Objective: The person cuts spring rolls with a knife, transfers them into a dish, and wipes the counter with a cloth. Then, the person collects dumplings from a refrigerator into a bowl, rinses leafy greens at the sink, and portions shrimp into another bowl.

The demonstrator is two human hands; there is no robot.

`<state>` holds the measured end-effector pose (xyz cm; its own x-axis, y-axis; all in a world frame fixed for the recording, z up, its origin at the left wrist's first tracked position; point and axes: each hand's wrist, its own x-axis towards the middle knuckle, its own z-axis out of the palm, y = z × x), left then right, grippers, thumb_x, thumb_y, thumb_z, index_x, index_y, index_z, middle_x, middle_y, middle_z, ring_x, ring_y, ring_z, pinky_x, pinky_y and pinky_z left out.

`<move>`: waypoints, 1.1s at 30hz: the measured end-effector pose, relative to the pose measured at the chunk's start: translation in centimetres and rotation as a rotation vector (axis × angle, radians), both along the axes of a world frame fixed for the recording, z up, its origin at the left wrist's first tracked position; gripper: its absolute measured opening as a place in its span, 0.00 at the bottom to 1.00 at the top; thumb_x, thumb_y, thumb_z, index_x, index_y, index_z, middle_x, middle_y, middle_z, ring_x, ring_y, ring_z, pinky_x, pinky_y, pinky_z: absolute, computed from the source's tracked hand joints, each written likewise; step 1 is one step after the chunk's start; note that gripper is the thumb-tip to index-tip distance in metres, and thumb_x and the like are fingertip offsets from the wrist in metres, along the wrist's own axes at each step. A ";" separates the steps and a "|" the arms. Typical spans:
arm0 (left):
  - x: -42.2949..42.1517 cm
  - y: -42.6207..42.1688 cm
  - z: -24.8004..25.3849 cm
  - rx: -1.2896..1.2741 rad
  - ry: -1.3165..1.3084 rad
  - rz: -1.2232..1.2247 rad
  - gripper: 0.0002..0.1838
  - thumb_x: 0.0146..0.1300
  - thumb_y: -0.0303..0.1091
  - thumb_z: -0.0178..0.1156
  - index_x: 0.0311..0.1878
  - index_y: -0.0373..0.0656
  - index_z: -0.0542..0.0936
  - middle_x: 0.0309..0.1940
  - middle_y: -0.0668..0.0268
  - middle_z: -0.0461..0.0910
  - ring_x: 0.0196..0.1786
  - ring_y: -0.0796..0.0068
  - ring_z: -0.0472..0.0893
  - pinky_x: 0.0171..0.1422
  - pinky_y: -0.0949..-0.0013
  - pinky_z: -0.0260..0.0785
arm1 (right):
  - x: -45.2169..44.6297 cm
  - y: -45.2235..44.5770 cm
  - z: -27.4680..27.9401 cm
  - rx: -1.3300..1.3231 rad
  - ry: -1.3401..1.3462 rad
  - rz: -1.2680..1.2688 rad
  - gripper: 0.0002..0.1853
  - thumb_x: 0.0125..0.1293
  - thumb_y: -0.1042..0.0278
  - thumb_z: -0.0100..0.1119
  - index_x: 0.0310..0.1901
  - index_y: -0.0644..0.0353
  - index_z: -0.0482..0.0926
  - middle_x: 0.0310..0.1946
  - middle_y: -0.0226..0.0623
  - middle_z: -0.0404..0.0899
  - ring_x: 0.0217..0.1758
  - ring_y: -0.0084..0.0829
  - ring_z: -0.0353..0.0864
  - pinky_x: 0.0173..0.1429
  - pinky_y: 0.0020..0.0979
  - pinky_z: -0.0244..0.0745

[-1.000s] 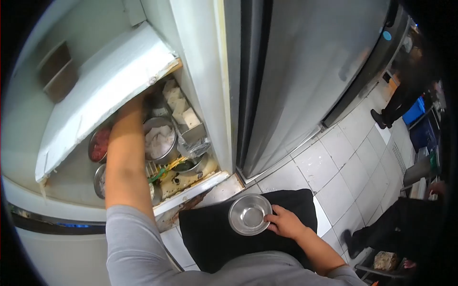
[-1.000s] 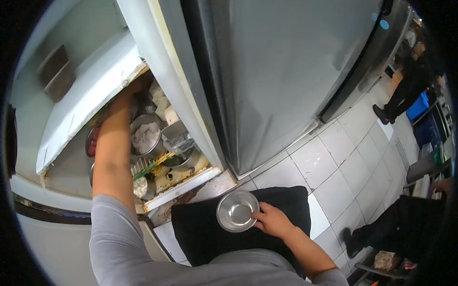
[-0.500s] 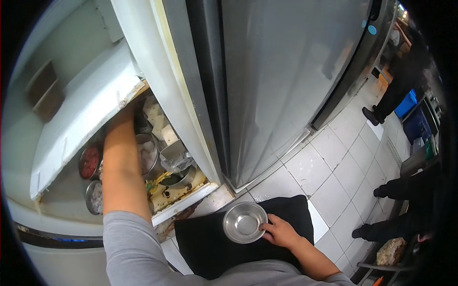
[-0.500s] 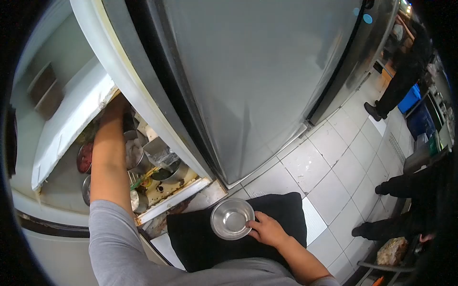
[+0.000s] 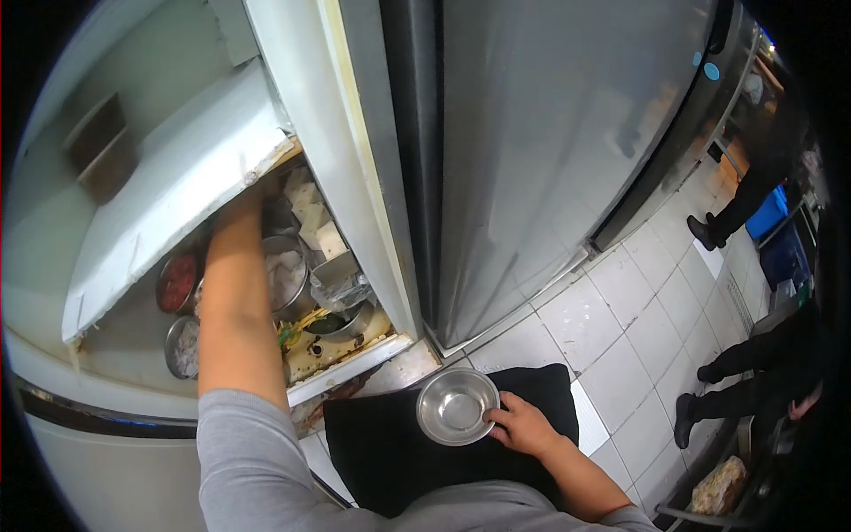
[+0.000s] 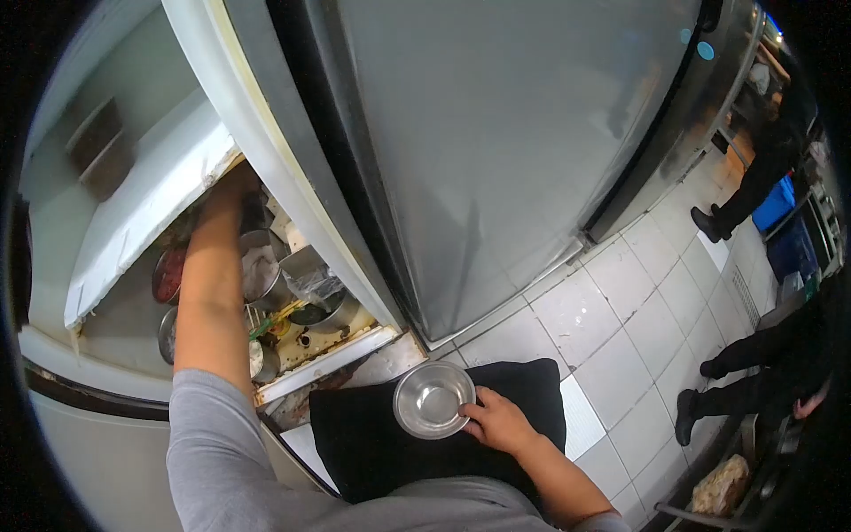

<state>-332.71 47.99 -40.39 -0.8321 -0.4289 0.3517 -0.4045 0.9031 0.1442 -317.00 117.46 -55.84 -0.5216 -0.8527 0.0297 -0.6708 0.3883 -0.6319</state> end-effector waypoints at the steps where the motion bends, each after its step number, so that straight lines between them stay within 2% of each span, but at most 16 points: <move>1: 0.0 0.0 0.0 -0.001 0.002 -0.003 0.29 0.73 0.49 0.60 0.71 0.44 0.77 0.74 0.49 0.73 0.74 0.46 0.74 0.78 0.50 0.64 | -0.1 -0.2 0.0 -0.003 -0.012 0.003 0.18 0.59 0.67 0.77 0.51 0.48 0.84 0.54 0.45 0.77 0.55 0.51 0.82 0.58 0.44 0.82; 12: 0.6 -0.1 0.0 0.001 0.011 -0.022 0.28 0.73 0.49 0.60 0.70 0.44 0.78 0.74 0.50 0.73 0.73 0.46 0.74 0.77 0.49 0.65 | -1.1 -2.3 1.6 -0.064 0.004 0.005 0.19 0.57 0.68 0.78 0.50 0.49 0.84 0.52 0.45 0.77 0.55 0.51 0.82 0.57 0.44 0.82; 23: 0.3 -0.2 -0.8 -0.002 0.023 -0.059 0.28 0.73 0.49 0.60 0.70 0.44 0.79 0.74 0.50 0.74 0.72 0.46 0.75 0.76 0.49 0.66 | -1.5 -4.2 2.1 -0.150 0.006 0.029 0.17 0.59 0.67 0.77 0.50 0.51 0.84 0.49 0.46 0.77 0.52 0.51 0.83 0.55 0.45 0.82; 33: -0.1 0.7 -2.2 0.001 0.050 -0.117 0.27 0.73 0.49 0.59 0.69 0.45 0.79 0.74 0.51 0.74 0.71 0.47 0.76 0.75 0.48 0.67 | -1.2 -4.6 3.0 -0.157 -0.017 0.045 0.16 0.60 0.67 0.76 0.50 0.52 0.84 0.50 0.46 0.77 0.53 0.51 0.83 0.57 0.44 0.82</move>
